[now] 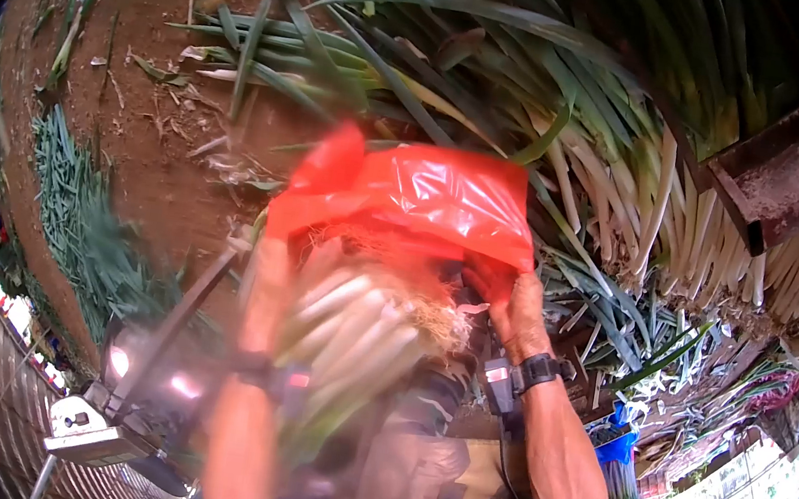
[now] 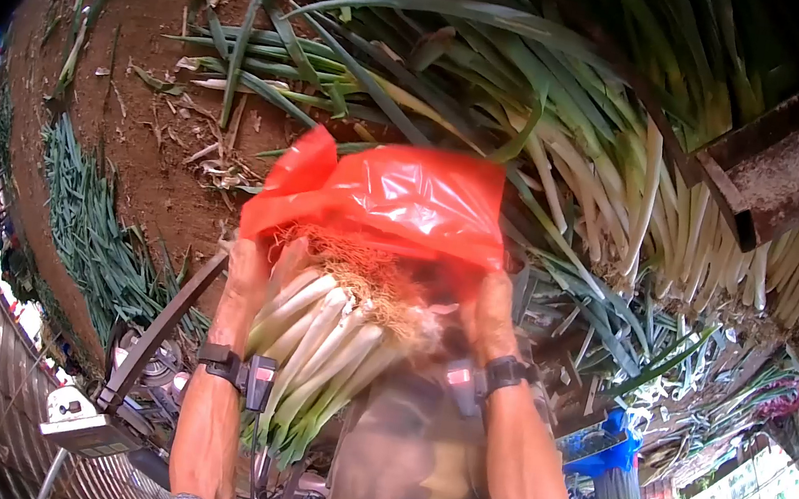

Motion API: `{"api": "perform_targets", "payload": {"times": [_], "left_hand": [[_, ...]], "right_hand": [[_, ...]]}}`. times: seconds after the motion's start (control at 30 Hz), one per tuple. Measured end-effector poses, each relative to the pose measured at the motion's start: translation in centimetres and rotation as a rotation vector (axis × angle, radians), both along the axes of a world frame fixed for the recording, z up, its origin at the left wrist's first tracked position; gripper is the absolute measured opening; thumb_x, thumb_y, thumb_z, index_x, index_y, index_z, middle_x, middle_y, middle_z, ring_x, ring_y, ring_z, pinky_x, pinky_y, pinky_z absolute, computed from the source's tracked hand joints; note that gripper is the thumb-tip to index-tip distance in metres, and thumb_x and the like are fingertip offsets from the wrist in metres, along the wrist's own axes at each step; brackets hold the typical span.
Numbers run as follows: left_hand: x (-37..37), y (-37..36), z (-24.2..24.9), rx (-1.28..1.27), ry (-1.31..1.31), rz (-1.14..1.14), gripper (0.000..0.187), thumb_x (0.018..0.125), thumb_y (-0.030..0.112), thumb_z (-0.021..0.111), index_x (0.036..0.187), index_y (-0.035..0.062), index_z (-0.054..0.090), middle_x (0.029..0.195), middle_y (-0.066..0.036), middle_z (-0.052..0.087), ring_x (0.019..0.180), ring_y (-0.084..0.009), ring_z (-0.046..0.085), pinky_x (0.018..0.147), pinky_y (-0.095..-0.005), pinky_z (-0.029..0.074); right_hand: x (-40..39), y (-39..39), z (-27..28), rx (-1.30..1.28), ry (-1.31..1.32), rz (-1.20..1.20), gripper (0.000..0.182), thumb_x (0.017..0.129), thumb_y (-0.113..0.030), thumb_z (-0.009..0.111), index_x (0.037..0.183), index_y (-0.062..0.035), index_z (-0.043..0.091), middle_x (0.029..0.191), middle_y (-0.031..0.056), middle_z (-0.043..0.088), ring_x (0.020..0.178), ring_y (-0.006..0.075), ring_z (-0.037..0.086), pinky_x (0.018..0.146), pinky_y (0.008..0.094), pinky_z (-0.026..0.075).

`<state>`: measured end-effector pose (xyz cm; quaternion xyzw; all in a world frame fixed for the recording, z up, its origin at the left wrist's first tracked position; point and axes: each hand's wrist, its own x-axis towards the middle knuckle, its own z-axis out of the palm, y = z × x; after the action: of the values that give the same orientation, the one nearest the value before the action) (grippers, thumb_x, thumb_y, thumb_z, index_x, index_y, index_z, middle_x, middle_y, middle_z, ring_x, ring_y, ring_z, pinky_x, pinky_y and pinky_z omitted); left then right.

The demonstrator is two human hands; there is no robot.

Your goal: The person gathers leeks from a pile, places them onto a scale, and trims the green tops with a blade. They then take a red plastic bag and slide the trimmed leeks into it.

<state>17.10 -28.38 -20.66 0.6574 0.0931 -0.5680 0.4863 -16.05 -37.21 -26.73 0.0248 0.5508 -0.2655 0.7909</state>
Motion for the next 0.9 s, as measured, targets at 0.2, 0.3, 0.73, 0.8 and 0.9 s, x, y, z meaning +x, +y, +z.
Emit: {"api": "perform_targets", "payload": {"times": [0.2,0.3,0.73,0.8,0.9], "left_hand": [[-1.1,2.6,1.6,0.008,-0.157,-0.614,0.044,0.104,0.015,0.049,0.145,0.0007,0.047,0.127,-0.008,0.054,0.12,-0.0246,0.055,0.112,-0.0424,0.04],[-0.6,4.2,0.7,-0.044,-0.167,-0.674,0.04,0.104,0.013,0.047,0.142,-0.0005,0.048,0.124,-0.008,0.054,0.119,-0.0239,0.054,0.113,-0.0416,0.039],[-3.7,2.3,4.3,0.222,-0.432,-0.634,0.044,0.109,0.03,0.043,0.136,-0.0027,0.053,0.129,-0.008,0.058,0.119,-0.0207,0.057,0.107,-0.037,0.045],[-3.6,2.9,4.5,0.19,-0.421,-0.587,0.044,0.109,0.03,0.043,0.137,-0.0021,0.054,0.131,-0.008,0.058,0.12,-0.0209,0.057,0.108,-0.0374,0.045],[-3.3,4.0,4.9,0.144,-0.386,-0.533,0.043,0.109,0.029,0.043,0.138,-0.0011,0.054,0.133,-0.008,0.058,0.122,-0.0213,0.056,0.109,-0.038,0.045]], "right_hand": [[-3.3,10.0,1.6,-0.038,0.334,0.362,0.043,0.106,-0.031,0.049,0.137,-0.004,0.058,0.122,0.0086,0.066,0.101,0.0238,0.067,0.09,0.0399,0.057],[-2.5,10.2,5.7,0.217,0.484,0.548,0.037,0.101,-0.033,0.062,0.119,-0.0024,0.071,0.099,0.0033,0.07,0.091,0.0171,0.066,0.076,0.0312,0.056],[-3.3,6.1,13.5,-0.586,0.32,1.427,0.022,0.096,-0.022,0.06,0.11,-0.0068,0.065,0.085,0.0229,0.066,0.079,0.0403,0.066,0.068,0.0471,0.053],[-3.2,5.6,13.5,-0.562,0.366,1.497,0.02,0.097,-0.023,0.059,0.107,-0.0069,0.065,0.082,0.0238,0.065,0.077,0.0411,0.065,0.066,0.0482,0.052],[-3.2,5.7,13.3,-0.644,0.417,1.613,0.018,0.1,-0.024,0.058,0.104,-0.0067,0.064,0.079,0.0241,0.064,0.077,0.0419,0.065,0.067,0.0494,0.052]]}}
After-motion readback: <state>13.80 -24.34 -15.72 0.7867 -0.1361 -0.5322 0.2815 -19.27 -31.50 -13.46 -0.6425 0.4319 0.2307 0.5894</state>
